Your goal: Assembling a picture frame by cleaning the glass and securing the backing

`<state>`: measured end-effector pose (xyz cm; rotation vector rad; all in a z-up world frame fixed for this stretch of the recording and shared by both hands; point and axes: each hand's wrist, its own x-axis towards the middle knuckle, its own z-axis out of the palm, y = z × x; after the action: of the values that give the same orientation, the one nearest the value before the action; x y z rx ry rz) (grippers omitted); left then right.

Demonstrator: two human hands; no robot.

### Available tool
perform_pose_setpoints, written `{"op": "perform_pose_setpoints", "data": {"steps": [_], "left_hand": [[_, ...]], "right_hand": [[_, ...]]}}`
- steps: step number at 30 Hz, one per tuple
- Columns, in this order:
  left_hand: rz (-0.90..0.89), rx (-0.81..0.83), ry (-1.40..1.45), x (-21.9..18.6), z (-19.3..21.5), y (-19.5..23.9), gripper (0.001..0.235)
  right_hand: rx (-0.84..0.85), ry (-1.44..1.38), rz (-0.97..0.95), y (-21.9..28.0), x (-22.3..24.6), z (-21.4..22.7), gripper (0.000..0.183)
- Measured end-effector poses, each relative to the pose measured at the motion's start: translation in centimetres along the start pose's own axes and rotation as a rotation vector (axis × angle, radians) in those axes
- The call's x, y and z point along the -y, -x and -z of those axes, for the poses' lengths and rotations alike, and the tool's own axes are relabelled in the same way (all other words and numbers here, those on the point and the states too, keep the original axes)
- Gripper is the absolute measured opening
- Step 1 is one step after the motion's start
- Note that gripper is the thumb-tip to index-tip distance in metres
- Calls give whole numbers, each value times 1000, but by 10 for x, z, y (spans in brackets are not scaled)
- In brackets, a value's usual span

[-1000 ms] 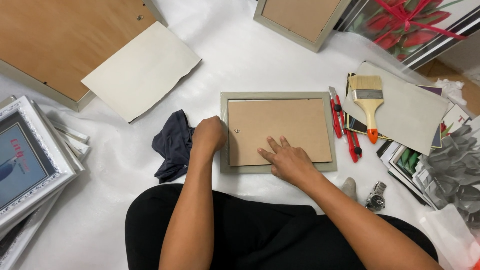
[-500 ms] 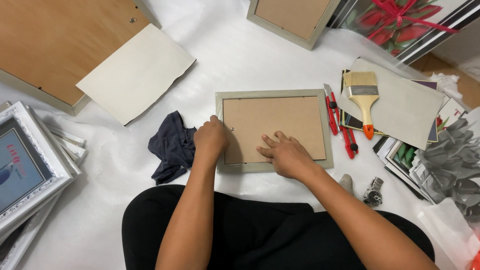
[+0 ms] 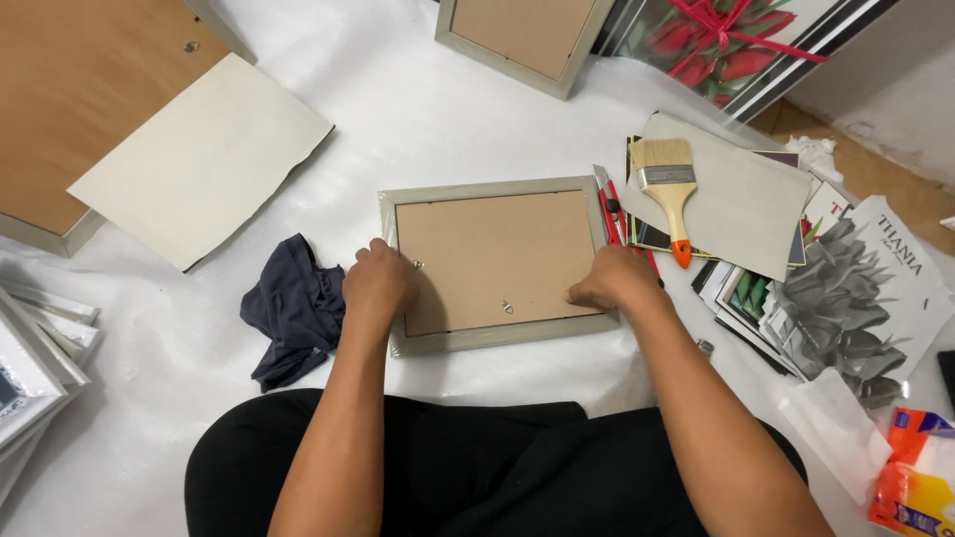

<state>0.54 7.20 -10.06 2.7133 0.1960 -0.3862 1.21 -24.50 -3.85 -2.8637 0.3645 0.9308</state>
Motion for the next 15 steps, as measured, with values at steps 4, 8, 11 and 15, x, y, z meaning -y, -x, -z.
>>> {"op": "perform_pose_setpoints", "data": {"steps": [4,8,11,15], "left_hand": [[-4,-23,-17,5,-12,-4,29],[-40,-32,-58,-4,2,5,25],[-48,-20,-33,-7,10,11,23],[-48,-4,-3,-4,6,8,25]], "right_hand": [[-13,-138,-56,11,10,4,66],[-76,-226,-91,6,5,-2,65],[-98,-260,-88,5,5,-4,68],[-94,-320,-74,3,0,-8,61]]}}
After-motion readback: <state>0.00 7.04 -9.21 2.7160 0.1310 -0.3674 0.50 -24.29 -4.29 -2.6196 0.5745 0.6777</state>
